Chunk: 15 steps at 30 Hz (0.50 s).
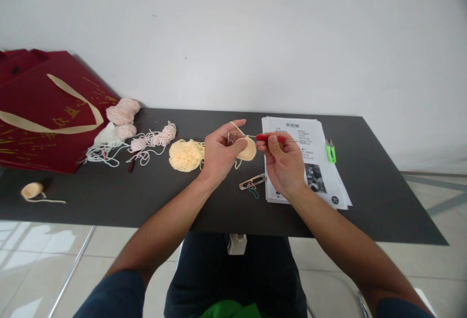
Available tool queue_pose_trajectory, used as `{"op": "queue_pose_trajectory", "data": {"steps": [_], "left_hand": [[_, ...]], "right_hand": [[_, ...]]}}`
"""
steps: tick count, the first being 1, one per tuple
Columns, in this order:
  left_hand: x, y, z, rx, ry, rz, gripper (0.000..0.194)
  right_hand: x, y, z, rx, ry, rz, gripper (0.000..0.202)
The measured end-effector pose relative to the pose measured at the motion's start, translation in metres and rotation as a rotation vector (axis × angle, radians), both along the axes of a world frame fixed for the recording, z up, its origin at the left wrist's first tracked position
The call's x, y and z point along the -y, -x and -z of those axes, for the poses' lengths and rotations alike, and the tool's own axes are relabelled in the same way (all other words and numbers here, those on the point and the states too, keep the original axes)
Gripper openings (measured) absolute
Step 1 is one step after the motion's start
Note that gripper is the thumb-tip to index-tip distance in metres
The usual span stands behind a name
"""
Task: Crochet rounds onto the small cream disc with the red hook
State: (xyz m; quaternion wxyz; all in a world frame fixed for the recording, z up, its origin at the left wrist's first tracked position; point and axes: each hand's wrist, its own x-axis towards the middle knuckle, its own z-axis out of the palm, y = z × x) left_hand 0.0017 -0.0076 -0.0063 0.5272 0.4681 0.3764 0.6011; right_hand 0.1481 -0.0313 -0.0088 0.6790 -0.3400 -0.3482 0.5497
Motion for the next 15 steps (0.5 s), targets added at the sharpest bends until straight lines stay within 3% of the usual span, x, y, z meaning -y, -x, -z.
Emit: {"op": "queue_pose_trajectory", "data": {"steps": [8, 15], "left_hand": [[0.0017, -0.0018, -0.0039, -0.087, -0.015, -0.1, 0.046], [0.001, -0.0002, -0.0002, -0.118, -0.053, -0.111, 0.042]], "right_hand": [[-0.0029, -0.0048, -0.0002, 0.054, -0.101, 0.084, 0.019], [-0.0031, -0.0102, 0.0001, 0.175, -0.217, 0.163, 0.016]]}}
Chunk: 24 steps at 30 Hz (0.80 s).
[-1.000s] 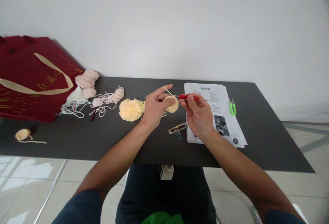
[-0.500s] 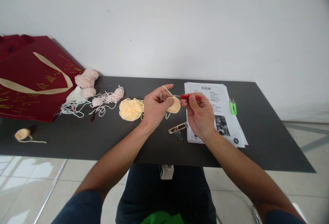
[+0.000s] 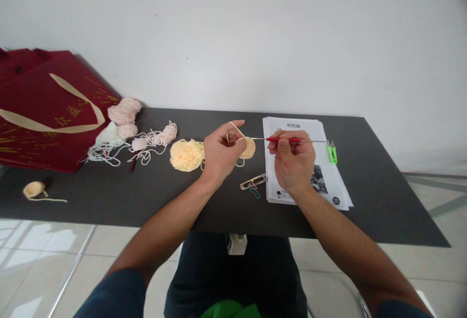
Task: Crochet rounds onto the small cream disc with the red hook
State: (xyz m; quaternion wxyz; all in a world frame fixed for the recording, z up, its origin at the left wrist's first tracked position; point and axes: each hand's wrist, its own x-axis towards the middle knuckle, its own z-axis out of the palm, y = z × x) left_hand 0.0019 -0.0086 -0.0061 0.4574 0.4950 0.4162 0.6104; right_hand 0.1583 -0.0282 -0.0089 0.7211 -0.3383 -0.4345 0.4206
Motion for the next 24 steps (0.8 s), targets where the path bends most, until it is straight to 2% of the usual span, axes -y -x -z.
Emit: {"op": "queue_pose_trajectory", "data": {"steps": [14, 24], "left_hand": [[-0.001, 0.001, -0.001, 0.044, 0.025, -0.022, 0.041], [0.002, -0.003, 0.0, 0.019, 0.017, -0.164, 0.036]], "right_hand": [[0.0, 0.003, 0.004, 0.037, -0.011, 0.054, 0.016], [0.011, 0.012, 0.009, 0.111, -0.053, 0.116, 0.005]]}}
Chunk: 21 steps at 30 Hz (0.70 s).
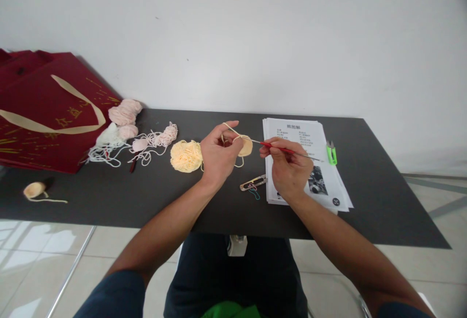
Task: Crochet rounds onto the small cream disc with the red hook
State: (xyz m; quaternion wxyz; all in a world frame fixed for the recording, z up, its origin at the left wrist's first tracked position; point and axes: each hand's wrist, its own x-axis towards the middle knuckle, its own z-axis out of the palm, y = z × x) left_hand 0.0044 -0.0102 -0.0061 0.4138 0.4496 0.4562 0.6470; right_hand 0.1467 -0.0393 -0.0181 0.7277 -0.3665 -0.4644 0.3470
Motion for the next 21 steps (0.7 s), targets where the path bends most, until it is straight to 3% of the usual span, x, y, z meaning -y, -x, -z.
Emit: {"op": "queue_pose_trajectory", "data": {"steps": [9, 15, 21], "left_hand": [[-0.005, 0.0, 0.002, 0.104, 0.033, -0.031, 0.036], [-0.007, 0.001, 0.001, 0.242, 0.09, 0.078, 0.049], [-0.009, 0.004, -0.007, 0.417, 0.188, 0.215, 0.057]], "right_hand": [[0.01, 0.001, 0.01, 0.192, -0.096, 0.004, 0.014], [0.007, 0.0, 0.016, 0.183, -0.049, -0.06, 0.019], [0.005, 0.0, 0.018, 0.286, -0.138, 0.011, 0.03]]}}
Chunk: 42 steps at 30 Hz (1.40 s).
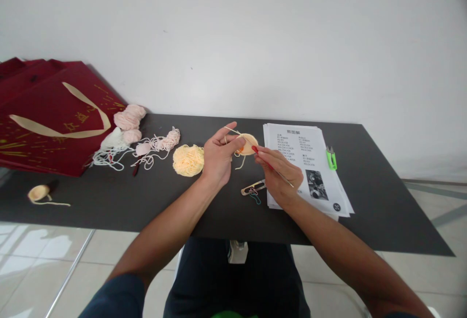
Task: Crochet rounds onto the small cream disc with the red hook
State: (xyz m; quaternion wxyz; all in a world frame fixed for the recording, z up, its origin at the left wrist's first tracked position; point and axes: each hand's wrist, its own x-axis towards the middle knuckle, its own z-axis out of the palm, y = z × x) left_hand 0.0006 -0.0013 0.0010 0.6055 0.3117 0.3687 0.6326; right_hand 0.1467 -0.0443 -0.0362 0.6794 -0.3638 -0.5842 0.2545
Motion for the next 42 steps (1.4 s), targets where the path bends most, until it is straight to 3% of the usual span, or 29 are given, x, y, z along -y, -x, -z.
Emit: {"op": "queue_pose_trajectory", "data": {"steps": [4, 12, 16, 23, 30, 37, 42], "left_hand": [[-0.001, 0.002, -0.004, 0.026, 0.029, 0.054, 0.058], [-0.002, 0.006, -0.003, 0.005, -0.005, 0.066, 0.065], [-0.003, 0.007, -0.005, -0.01, -0.005, 0.081, 0.065], [-0.001, 0.007, -0.004, -0.13, -0.009, 0.145, 0.067], [-0.001, 0.006, 0.0, -0.355, -0.076, 0.051, 0.069], [0.004, 0.003, 0.005, -0.469, -0.163, -0.087, 0.052], [0.007, -0.001, 0.003, -0.503, -0.245, -0.129, 0.047]], "right_hand": [[-0.002, -0.001, -0.003, 0.005, -0.013, -0.018, 0.033], [-0.014, -0.002, -0.005, -0.281, 0.181, -0.086, 0.02], [-0.022, -0.006, -0.006, -0.37, 0.227, -0.201, 0.012], [-0.031, -0.02, -0.018, -0.352, 0.216, -0.3, 0.011], [-0.028, -0.025, -0.02, -0.185, 0.033, -0.196, 0.009], [-0.019, -0.022, -0.025, -0.074, -0.007, -0.075, 0.006], [-0.016, -0.019, -0.024, -0.16, 0.088, -0.079, 0.01]]}}
